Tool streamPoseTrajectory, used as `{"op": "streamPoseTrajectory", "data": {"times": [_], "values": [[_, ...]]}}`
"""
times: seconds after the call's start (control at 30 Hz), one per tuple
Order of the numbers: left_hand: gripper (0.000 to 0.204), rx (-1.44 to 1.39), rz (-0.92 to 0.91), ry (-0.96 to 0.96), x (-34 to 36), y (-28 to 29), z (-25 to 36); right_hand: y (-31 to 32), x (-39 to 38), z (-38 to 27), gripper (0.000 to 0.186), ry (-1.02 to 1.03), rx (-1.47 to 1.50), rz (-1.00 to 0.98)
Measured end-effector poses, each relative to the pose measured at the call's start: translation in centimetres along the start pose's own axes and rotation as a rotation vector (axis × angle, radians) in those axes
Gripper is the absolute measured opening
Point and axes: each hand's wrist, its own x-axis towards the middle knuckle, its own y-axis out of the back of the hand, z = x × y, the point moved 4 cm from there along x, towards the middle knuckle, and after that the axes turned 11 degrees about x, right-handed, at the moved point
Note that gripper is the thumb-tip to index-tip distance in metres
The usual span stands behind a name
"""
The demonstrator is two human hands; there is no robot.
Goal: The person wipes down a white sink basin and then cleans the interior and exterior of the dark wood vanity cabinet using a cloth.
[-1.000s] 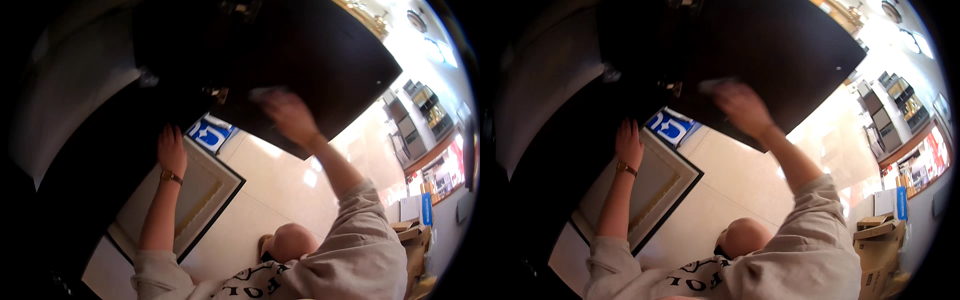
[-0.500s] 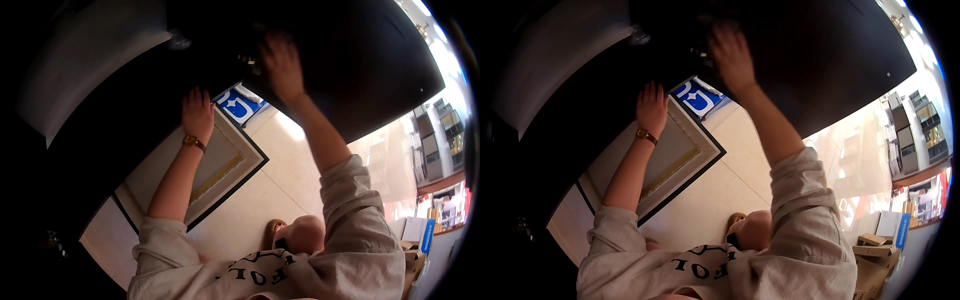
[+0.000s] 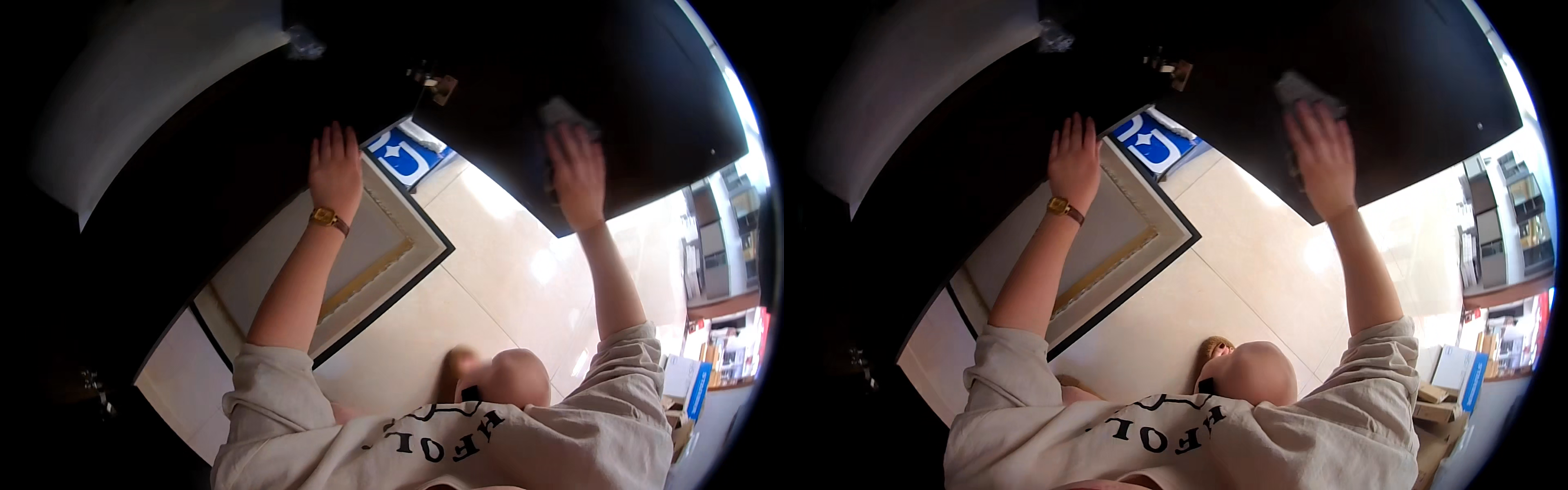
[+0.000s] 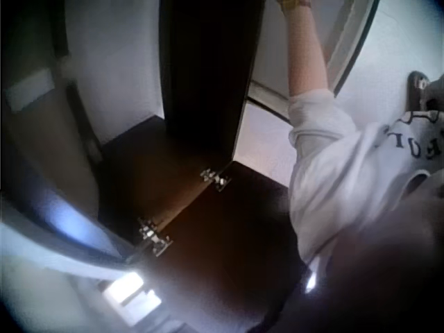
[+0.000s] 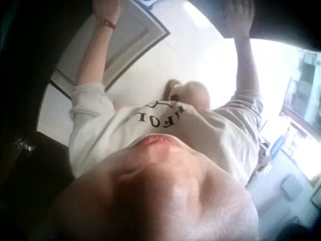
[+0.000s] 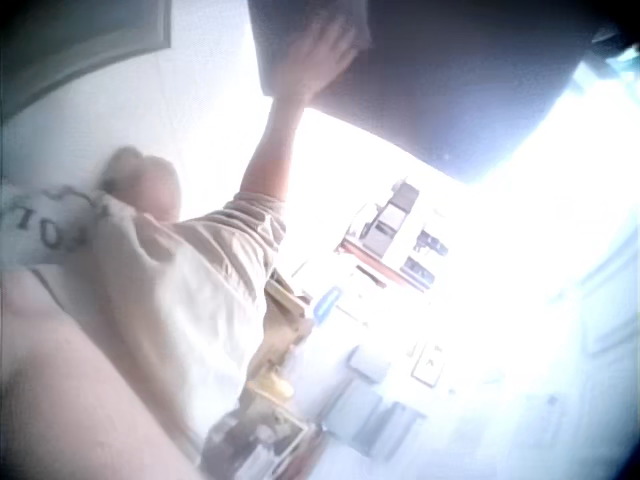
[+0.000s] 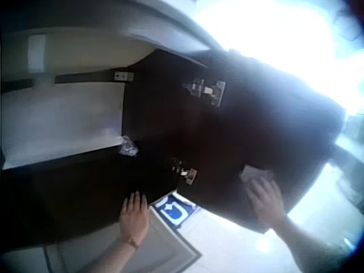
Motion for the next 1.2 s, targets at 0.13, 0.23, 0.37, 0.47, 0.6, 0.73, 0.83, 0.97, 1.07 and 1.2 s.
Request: {"op": "streamPoseTrajectory", "data": {"times": [0.13, 0.23, 0.37, 0.47, 0.6, 0.73, 0.83, 0.97, 1.07, 1.2], "values": [[0.04, -0.003, 0.028, -0.013, 0.4, 0.2, 1.2, 4.9, 2.3, 3.8, 0.062, -0.178, -0.087, 0.464], [0.038, 0.021, 0.02, -0.014, 0.1, -0.1, 0.2, 2.8, 6.6, 1.0, 0.06, -0.232, 0.066, 0.496], [0.039, 0.029, 0.015, -0.04, 0.6, 0.3, 0.9, -7.2, 8.2, -5.6, 0.055, -0.093, 0.157, 0.175], [0.039, 0.02, 0.033, -0.037, 0.5, 0.1, 1.2, -12.3, 8.1, -11.5, 0.053, 0.077, 0.201, -0.243], [0.04, 0.027, 0.009, -0.043, 0.5, 0.0, 0.6, -14.0, 6.5, -13.5, 0.057, 0.205, 0.149, -0.401], [0.04, 0.028, -0.009, -0.04, 0.5, 0.4, 0.6, -11.6, 1.1, -10.3, 0.057, 0.157, 0.151, -0.42], [0.04, 0.061, -0.011, -0.044, 0.4, 0.4, 0.6, -8.9, -5.4, -7.1, 0.054, 0.072, 0.043, -0.332], [0.04, 0.032, 0.02, -0.042, 0.4, 0.2, 1.3, -5.2, -12.3, 0.1, 0.05, 0.011, -0.126, -0.144], [0.041, 0.059, 0.028, -0.045, 0.3, 0.1, 0.7, 1.1, -7.3, 6.0, 0.051, -0.076, -0.073, 0.187], [0.042, 0.08, 0.032, -0.045, 0.3, 0.0, 0.4, 7.4, 1.5, 7.5, 0.054, -0.11, -0.098, 0.592]]}}
